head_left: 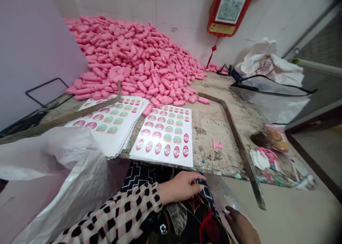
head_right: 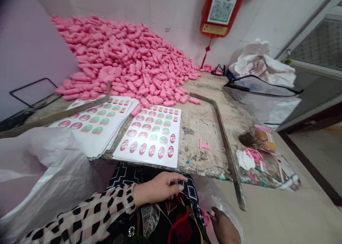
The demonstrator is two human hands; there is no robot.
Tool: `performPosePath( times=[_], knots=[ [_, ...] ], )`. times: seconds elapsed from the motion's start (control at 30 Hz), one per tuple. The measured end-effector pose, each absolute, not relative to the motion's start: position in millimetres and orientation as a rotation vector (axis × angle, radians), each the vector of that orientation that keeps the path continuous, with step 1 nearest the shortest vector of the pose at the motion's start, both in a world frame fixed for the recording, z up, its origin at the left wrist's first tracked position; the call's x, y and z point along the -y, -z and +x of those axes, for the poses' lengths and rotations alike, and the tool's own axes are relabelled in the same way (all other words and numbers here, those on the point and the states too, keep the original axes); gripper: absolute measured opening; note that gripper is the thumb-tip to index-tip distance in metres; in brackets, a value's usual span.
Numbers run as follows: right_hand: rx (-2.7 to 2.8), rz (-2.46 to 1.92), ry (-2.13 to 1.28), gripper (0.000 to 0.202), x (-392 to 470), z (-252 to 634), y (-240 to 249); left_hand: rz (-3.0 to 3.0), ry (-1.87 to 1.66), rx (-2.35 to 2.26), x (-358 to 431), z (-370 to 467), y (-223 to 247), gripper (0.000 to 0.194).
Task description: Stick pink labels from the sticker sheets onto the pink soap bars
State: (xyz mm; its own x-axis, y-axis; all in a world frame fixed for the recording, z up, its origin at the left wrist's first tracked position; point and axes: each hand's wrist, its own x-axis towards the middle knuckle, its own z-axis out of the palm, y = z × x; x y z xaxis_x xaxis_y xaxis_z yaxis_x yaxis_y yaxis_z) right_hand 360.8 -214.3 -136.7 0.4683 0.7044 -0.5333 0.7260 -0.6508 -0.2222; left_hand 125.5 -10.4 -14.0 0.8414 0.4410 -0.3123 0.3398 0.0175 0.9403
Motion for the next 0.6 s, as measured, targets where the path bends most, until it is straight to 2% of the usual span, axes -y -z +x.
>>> performPosePath(
  times=[0.1, 0.2, 0.4, 0.6],
  knots=[
    [-1.43, 2.797, 0.993, 0.032, 188.0, 351.3, 113.3, 1.536, -0.131, -0.661, 8.7, 124.7, 15.4, 0.044],
    [-1.847, 2.92, 1.013, 0.03, 143.5, 327.7, 74.1, 1.443, -0.171, -0.677, 2.7, 121.4, 12.5, 0.044],
    [-2.446, 2.89, 1.095, 0.028, 9.7, 270.7, -3.8, 1.321, -0.369, -0.797, -23.2, 91.6, -0.3, 0.043],
    [-2.536, 2.581, 1.383, 0.021, -135.0, 208.5, -13.5, 1.254, -0.475, -0.965, -23.9, 40.5, -0.5, 0.044]
  ],
)
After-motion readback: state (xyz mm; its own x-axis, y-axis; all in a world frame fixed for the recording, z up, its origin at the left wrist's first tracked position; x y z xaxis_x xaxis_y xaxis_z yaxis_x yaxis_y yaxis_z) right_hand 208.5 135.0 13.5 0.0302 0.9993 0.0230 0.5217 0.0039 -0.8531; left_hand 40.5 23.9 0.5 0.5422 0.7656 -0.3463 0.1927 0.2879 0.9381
